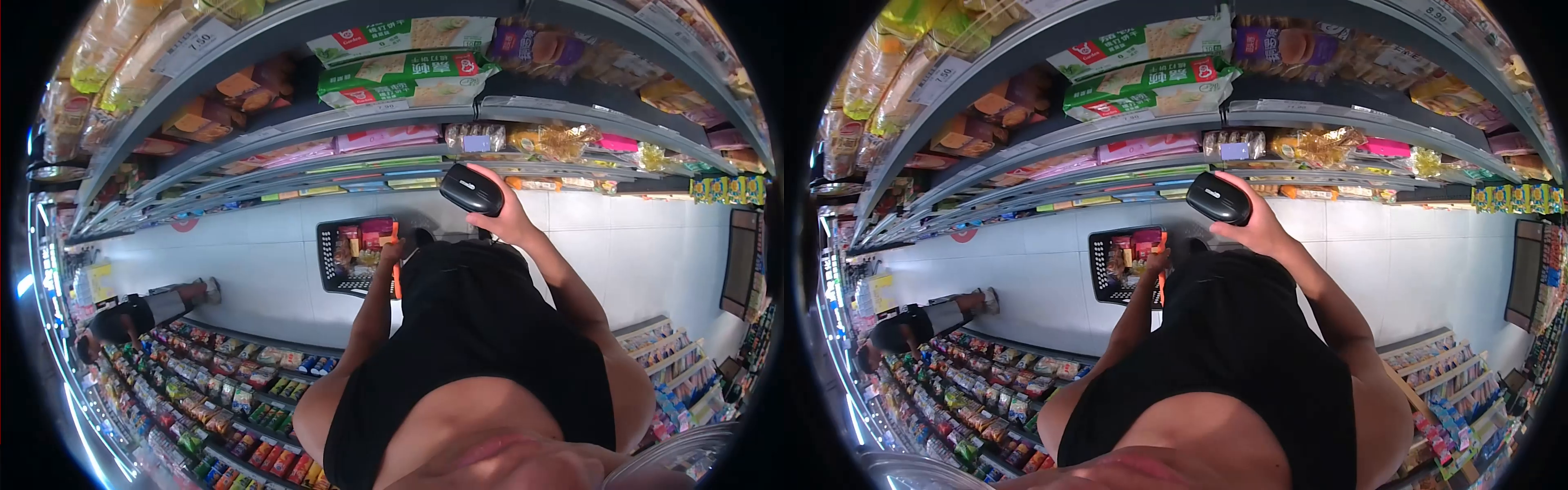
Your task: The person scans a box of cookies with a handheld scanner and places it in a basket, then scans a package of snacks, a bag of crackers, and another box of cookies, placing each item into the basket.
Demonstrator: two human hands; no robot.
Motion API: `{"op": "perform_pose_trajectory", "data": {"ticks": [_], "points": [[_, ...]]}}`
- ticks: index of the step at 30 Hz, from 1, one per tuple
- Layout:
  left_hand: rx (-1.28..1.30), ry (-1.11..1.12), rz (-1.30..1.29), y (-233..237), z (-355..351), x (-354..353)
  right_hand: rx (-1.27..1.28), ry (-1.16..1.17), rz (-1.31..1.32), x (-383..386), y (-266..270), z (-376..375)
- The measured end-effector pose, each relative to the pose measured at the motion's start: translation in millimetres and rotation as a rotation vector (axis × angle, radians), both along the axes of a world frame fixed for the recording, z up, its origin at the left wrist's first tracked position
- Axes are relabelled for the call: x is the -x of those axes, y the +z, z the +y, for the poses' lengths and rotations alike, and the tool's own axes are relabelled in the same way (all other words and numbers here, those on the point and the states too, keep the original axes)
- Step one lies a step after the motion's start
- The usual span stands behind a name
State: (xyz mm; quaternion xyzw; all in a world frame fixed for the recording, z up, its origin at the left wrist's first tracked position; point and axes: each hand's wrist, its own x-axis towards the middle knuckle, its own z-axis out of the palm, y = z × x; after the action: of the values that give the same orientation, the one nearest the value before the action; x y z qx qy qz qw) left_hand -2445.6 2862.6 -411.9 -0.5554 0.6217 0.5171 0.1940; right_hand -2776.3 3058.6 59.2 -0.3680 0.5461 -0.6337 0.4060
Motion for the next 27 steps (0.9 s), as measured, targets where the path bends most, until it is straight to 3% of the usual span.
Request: {"op": "perform_pose_trajectory", "data": {"ticks": [1, 3, 4, 6, 8, 9, 12, 13, 14, 22, 23, 27], "points": [[0.148, -0.051, 0.073, -46.4, -7.3, -13.4, 0.009, 0.003, 0.025, 3.5, 1.2, 2.0], [0.409, -0.408, 0.246, -2.4, -28.7, 1.2, 0.014, -0.007, 0.065, 10.7, 10.4, 5.1], [0.429, -0.498, 0.430, 45.5, -43.8, 11.7, 0.034, -0.015, 0.044, 13.1, 13.6, 8.6], [0.451, -0.385, 0.668, 179.0, -64.2, 48.9, 0.070, -0.031, -0.002, 17.1, 17.1, 15.8], [0.516, 0.100, 0.772, 332.1, -56.9, 104.3, 0.113, -0.052, -0.014, 22.1, 20.0, 21.4], [0.491, 0.215, 0.982, 392.4, -62.0, 124.7, 0.110, -0.054, -0.039, 25.1, 17.2, 24.5], [1.011, 0.216, 1.202, 504.6, -80.1, 163.6, 0.119, -0.059, -0.062, 32.8, 16.3, 27.5], [0.947, 0.249, 1.153, 532.2, -82.2, 171.2, 0.125, -0.061, -0.064, 33.6, 16.7, 27.8], [1.071, 0.186, 1.193, 546.4, -92.0, 185.2, 0.130, -0.051, -0.064, 34.2, 17.9, 28.4], [0.865, 0.126, 1.176, 553.2, -144.1, 220.4, 0.182, -0.046, -0.051, 34.4, 19.1, 42.0], [0.961, -0.043, 1.093, 552.3, -150.2, 219.3, 0.179, -0.051, -0.056, 33.3, 17.9, 45.7], [0.941, -0.171, 1.056, 566.4, -149.6, 220.5, 0.163, -0.048, -0.073, 33.5, 13.8, 55.1]]}}
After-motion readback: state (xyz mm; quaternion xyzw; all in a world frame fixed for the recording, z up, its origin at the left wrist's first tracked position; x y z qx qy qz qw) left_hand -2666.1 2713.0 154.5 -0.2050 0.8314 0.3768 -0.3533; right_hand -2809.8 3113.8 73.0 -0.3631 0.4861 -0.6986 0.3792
